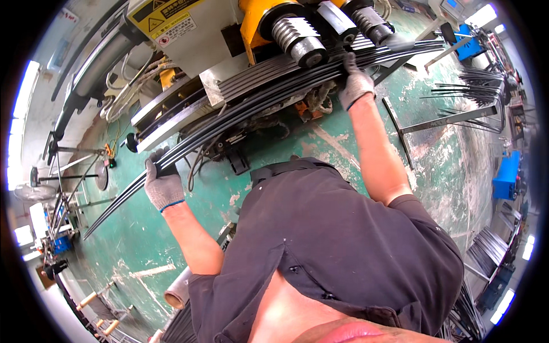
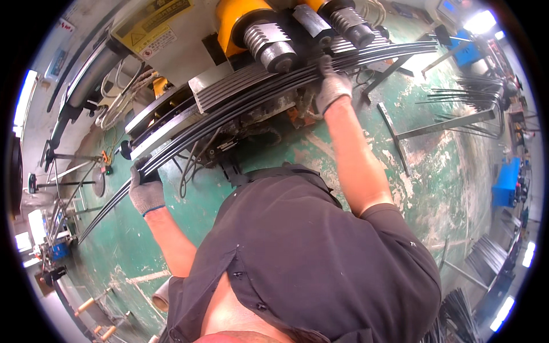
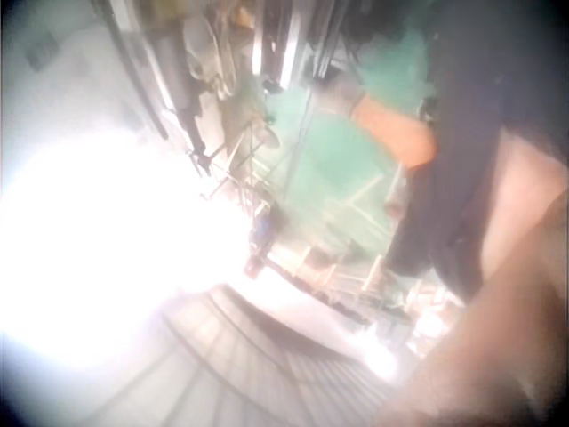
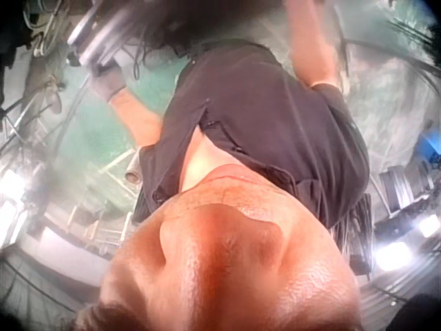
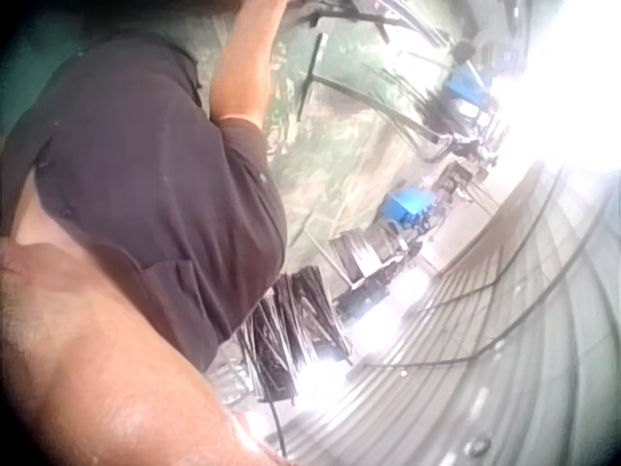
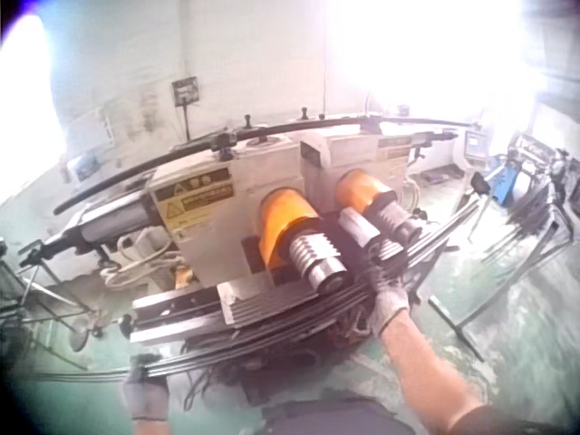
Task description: The person takes long metal bars one by one and feeds them into a bending machine to shape them.
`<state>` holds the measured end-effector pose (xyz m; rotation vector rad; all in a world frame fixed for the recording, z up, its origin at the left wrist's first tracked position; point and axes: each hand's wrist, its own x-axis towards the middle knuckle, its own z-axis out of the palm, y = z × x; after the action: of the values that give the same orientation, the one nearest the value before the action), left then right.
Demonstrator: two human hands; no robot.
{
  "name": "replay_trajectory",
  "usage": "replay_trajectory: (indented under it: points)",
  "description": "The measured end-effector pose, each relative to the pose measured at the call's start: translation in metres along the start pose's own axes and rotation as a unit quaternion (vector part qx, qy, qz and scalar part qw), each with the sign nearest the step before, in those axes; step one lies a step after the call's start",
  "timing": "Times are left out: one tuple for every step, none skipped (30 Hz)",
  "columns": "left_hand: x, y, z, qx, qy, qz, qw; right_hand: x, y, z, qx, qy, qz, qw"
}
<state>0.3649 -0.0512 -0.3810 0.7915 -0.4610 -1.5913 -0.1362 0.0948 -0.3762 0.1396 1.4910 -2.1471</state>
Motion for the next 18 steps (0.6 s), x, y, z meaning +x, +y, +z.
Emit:
replay_trajectory:
  points:
    - [0.011, -0.005, -0.011, -0.018, 0.014, 0.002, 1.000, -0.021, 0.002, 0.014, 0.063, -0.063, 0.054, 0.995]
    - [0.010, -0.012, 0.002, 0.014, 0.013, 0.010, 1.000, -0.014, 0.010, 0.011, 0.059, -0.116, 0.066, 0.989]
    - [0.015, -0.019, 0.008, 0.014, 0.019, -0.003, 1.000, -0.010, 0.025, 0.012, 0.087, -0.148, 0.021, 0.985]
    - [0.013, -0.021, 0.007, 0.020, 0.034, -0.015, 0.999, -0.021, 0.037, 0.019, 0.111, -0.178, -0.012, 0.978]
    - [0.013, -0.026, 0.015, 0.010, 0.021, -0.042, 0.999, -0.023, 0.029, 0.021, 0.083, -0.138, 0.058, 0.985]
    - [0.018, -0.035, 0.015, 0.013, 0.031, -0.045, 0.998, -0.023, 0.027, 0.023, 0.091, -0.117, 0.065, 0.987]
    - [0.017, -0.044, 0.029, 0.001, 0.062, -0.041, 0.997, -0.021, 0.024, 0.028, 0.101, -0.097, 0.067, 0.988]
    - [0.017, -0.049, 0.040, -0.010, 0.093, -0.036, 0.995, -0.018, 0.023, 0.033, 0.111, -0.077, 0.069, 0.988]
    - [0.029, -0.056, 0.029, 0.001, 0.068, -0.050, 0.996, -0.010, 0.024, 0.040, 0.059, -0.026, 0.082, 0.995]
    - [0.029, -0.061, 0.040, 0.002, 0.075, -0.068, 0.995, -0.008, 0.028, 0.045, 0.103, -0.034, 0.051, 0.993]
    - [0.024, -0.063, 0.056, 0.003, 0.083, -0.082, 0.993, -0.013, 0.033, 0.053, 0.084, -0.028, 0.009, 0.996]
    - [0.023, -0.067, 0.068, 0.004, 0.091, -0.095, 0.991, -0.017, 0.035, 0.058, 0.065, -0.021, -0.033, 0.997]
    - [0.027, -0.072, 0.075, 0.009, 0.114, -0.104, 0.988, -0.005, 0.049, 0.054, -0.024, -0.007, -0.053, 0.998]
    - [0.030, -0.075, 0.072, -0.003, 0.076, -0.127, 0.989, -0.006, 0.061, 0.057, -0.027, -0.054, -0.082, 0.995]
    - [0.042, -0.090, 0.050, 0.165, -0.003, -0.030, 0.986, -0.003, 0.066, 0.056, -0.055, -0.066, -0.073, 0.994]
    - [0.043, -0.094, 0.059, 0.169, -0.016, -0.033, 0.985, 0.002, 0.067, 0.054, -0.083, -0.072, -0.065, 0.992]
    - [0.041, -0.097, 0.066, 0.176, -0.028, -0.037, 0.983, 0.007, 0.067, 0.051, -0.111, -0.079, -0.058, 0.989]
    - [0.039, -0.099, 0.073, 0.182, -0.039, -0.040, 0.982, 0.011, 0.068, 0.049, -0.140, -0.087, -0.050, 0.985]
